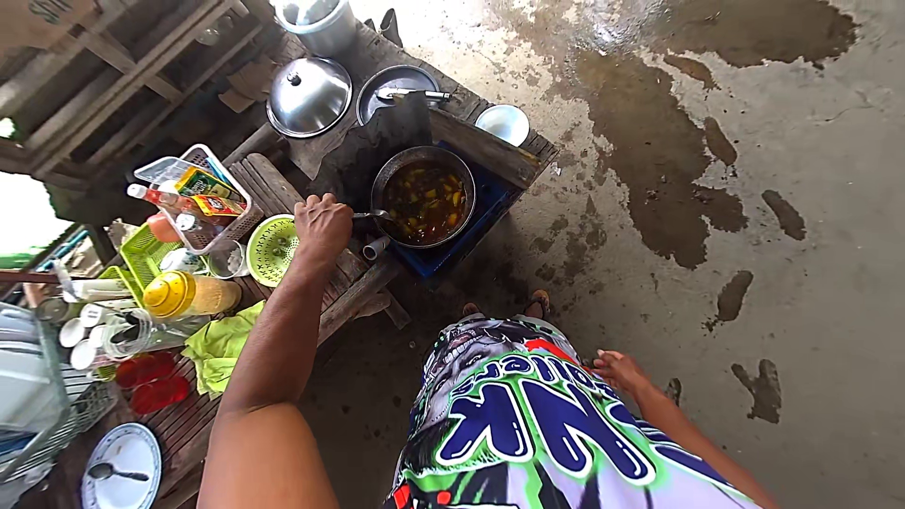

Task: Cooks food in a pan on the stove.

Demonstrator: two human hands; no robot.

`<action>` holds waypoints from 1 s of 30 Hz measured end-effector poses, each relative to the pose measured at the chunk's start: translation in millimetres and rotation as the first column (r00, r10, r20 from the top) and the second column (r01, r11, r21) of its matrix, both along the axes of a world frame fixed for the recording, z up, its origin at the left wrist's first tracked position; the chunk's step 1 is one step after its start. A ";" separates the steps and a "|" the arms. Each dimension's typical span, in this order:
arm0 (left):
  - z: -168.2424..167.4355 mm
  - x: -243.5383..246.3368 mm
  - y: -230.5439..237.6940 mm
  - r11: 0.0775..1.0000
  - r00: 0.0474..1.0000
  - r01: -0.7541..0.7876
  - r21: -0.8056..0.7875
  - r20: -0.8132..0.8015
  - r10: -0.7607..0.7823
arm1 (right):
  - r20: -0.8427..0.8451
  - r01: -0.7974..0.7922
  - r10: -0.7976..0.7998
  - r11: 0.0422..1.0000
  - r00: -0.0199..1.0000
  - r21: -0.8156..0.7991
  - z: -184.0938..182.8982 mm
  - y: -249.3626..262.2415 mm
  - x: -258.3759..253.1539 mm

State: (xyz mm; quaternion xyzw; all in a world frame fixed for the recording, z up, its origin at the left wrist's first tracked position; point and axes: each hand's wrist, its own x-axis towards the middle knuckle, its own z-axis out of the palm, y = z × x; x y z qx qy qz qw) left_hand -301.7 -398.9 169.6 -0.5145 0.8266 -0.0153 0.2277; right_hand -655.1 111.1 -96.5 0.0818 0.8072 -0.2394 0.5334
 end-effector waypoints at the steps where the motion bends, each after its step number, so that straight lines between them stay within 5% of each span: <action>1: -8.2 -0.4 1.0 1.000 1.000 0.000 0.009 -0.002 0.000 | 0.006 -0.003 0.003 1.000 1.000 0.002 -1.1 0.6 1.3; 4: -35.2 -0.1 1.4 1.000 0.998 -0.013 -0.002 -0.059 0.013 | 0.012 -0.007 0.007 1.000 1.000 0.003 -1.8 -1.7 2.0; 7: -26.7 -2.7 -3.5 0.996 0.990 -0.084 -0.021 -0.120 0.081 | 0.001 0.012 -0.012 1.000 1.000 -0.018 0.1 -5.5 -0.1; 11: -9.1 -17.7 -3.7 0.985 0.984 -0.175 0.006 -0.017 0.175 | -0.003 0.004 -0.004 1.000 1.000 -0.026 2.8 -9.4 -1.1; 17: -44.0 -41.2 -3.0 0.981 0.981 -0.192 0.040 0.024 0.191 | -0.012 0.007 -0.007 0.999 1.000 -0.037 6.0 -13.2 2.2; 22: -41.9 -48.4 0.6 0.953 0.981 -0.194 0.234 0.027 0.193 | -0.005 0.032 -0.033 0.999 0.999 -0.015 5.6 -1.5 4.5; 30: -94.0 -38.0 -26.1 0.879 0.937 -0.107 0.465 -0.247 0.245 | 0.013 0.032 -0.032 0.999 0.999 0.015 5.9 2.8 10.9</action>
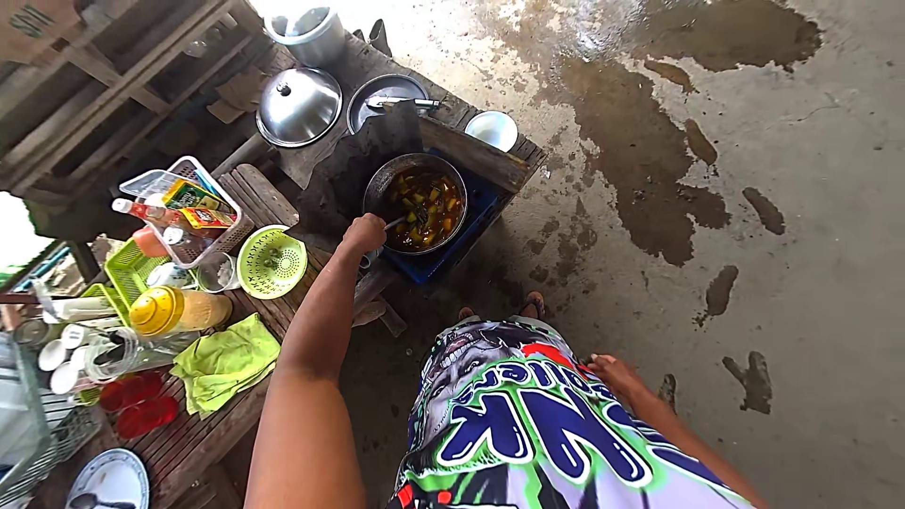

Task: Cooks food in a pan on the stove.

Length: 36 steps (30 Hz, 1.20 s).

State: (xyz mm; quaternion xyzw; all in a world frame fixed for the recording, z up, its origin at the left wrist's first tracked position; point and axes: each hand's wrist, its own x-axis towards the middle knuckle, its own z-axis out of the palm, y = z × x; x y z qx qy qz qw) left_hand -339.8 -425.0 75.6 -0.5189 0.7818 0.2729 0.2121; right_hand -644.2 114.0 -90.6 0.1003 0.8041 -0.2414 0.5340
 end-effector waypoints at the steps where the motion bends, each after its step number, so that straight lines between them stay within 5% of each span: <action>1: 1.9 0.2 -0.4 1.000 1.000 -0.002 -0.002 -0.019 0.002 | -0.001 -0.001 0.001 1.000 1.000 -0.006 -1.5 -0.3 -1.7; 18: 74.8 -19.4 34.1 0.923 0.979 0.139 -0.359 0.188 -0.074 | -0.023 -0.035 0.034 0.999 0.999 -0.036 -1.4 -18.9 -11.8; 29: 64.0 -45.6 40.6 0.930 0.948 0.236 -0.282 0.275 -0.158 | -0.002 0.022 -0.022 0.999 1.000 -0.029 -7.2 -0.5 -3.4; 36: 61.6 -71.8 44.0 0.944 0.955 0.260 -0.202 0.196 -0.221 | 0.000 0.025 -0.025 1.000 1.000 -0.009 -2.8 2.0 -0.5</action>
